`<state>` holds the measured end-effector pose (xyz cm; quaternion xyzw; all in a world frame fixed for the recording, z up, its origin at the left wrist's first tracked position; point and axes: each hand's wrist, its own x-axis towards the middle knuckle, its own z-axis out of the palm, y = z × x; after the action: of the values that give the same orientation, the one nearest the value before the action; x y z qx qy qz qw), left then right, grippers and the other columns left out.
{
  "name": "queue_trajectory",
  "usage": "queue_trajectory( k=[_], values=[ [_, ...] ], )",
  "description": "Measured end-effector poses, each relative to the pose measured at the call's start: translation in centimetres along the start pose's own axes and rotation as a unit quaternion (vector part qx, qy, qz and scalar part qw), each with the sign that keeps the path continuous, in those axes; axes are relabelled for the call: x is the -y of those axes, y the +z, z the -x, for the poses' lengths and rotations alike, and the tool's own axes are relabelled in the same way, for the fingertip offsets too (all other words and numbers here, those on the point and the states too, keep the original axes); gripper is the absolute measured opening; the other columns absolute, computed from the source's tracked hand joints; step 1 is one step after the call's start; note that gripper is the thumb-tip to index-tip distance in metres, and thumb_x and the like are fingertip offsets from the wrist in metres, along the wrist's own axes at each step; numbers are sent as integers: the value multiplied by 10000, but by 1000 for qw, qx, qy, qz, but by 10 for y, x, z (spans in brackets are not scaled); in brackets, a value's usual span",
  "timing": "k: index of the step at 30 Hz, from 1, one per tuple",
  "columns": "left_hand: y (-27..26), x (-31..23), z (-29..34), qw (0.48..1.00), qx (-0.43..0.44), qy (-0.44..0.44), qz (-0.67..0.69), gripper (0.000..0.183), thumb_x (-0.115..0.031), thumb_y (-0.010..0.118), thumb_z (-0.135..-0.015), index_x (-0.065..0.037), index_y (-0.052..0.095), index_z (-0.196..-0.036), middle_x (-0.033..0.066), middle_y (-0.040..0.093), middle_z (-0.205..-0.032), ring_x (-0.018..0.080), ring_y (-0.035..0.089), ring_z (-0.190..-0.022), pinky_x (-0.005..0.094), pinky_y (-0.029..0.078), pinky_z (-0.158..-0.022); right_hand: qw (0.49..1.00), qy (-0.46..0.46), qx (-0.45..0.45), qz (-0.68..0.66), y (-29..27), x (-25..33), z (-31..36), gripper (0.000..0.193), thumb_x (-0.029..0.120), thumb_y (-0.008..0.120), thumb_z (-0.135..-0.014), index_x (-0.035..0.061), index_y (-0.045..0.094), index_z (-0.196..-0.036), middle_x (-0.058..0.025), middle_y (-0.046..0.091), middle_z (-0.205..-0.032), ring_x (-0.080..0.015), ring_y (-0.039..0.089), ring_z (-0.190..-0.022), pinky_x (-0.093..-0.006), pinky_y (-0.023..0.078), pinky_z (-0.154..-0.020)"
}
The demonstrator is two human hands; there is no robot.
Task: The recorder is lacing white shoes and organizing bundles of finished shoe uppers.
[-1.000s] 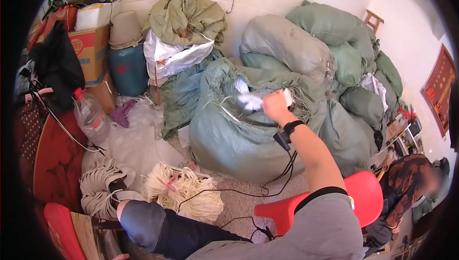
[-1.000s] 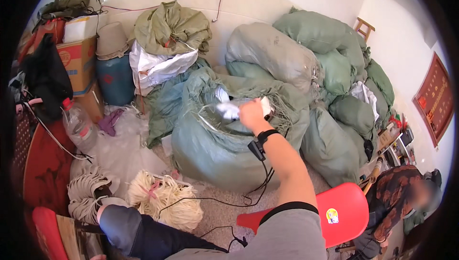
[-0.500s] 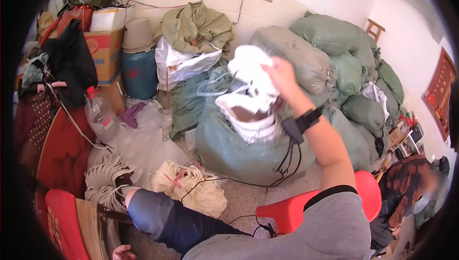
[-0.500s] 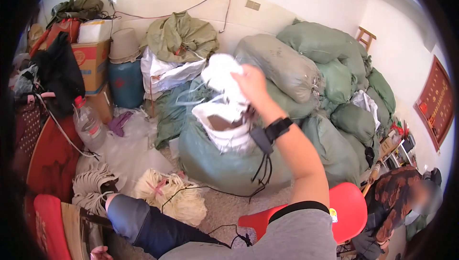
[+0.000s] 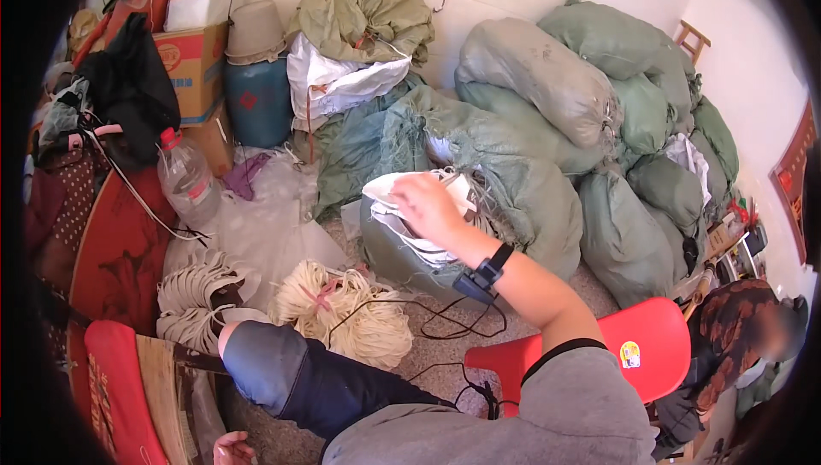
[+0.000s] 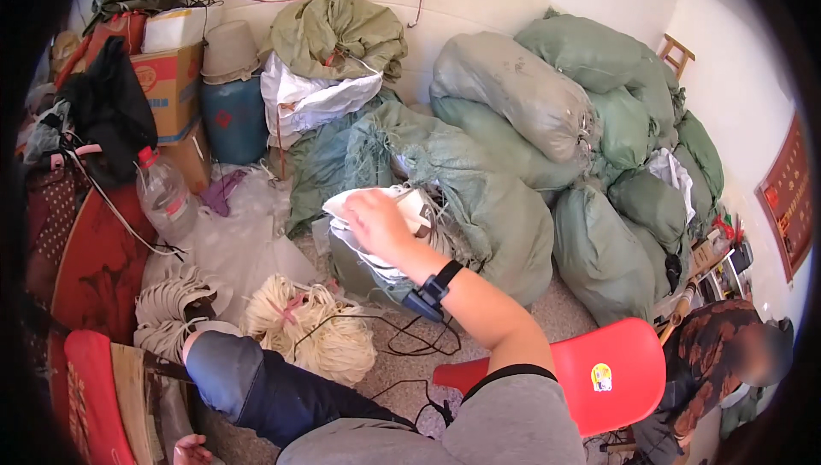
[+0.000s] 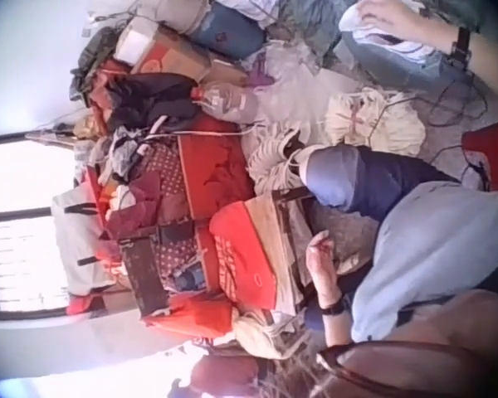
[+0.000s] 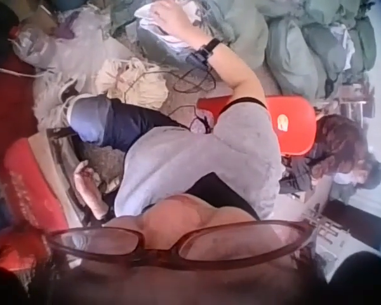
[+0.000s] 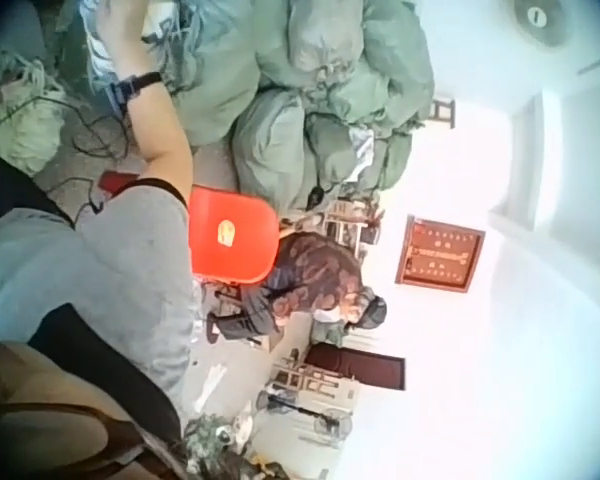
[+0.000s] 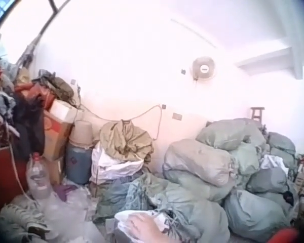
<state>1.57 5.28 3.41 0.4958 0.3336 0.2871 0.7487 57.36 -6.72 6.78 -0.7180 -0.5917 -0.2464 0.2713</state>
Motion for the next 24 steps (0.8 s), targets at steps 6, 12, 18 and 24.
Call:
queue_trajectory(
  k=[6,12,18,24],
  values=[
    [-2,-1,-7,999,13,-26,-13,471,-409,482,-997,-3,576,-1218,79,611,-1175,141,548,-927,286,428,-873,967,237,80,40,-51,-91,-13,322,259,514,-940,-5,653,-1058,-207,652,-1111,-354,602,-1062,-449,429,-960],
    [5,-4,-10,999,5,-25,-32,468,-406,486,-999,1,585,-1210,64,613,-1158,131,538,-907,277,421,-846,915,78,228,324,-93,-92,-14,170,142,547,-842,67,690,-893,-102,667,-962,-277,560,-1041,-411,386,-995],
    [7,1,-13,999,8,-29,-31,446,-372,466,-1016,12,600,-1198,61,625,-1121,132,535,-898,276,415,-838,897,-92,191,388,-123,-118,-25,127,116,589,-744,140,707,-787,-39,619,-839,-230,544,-965,-374,385,-963],
    [8,0,-7,999,-13,-18,-34,432,-362,490,-1008,13,603,-1190,76,625,-1136,138,543,-908,282,422,-842,907,17,83,413,-137,-135,-33,68,65,592,-715,66,614,-780,-99,568,-839,-294,528,-904,-416,448,-827]
  ],
)
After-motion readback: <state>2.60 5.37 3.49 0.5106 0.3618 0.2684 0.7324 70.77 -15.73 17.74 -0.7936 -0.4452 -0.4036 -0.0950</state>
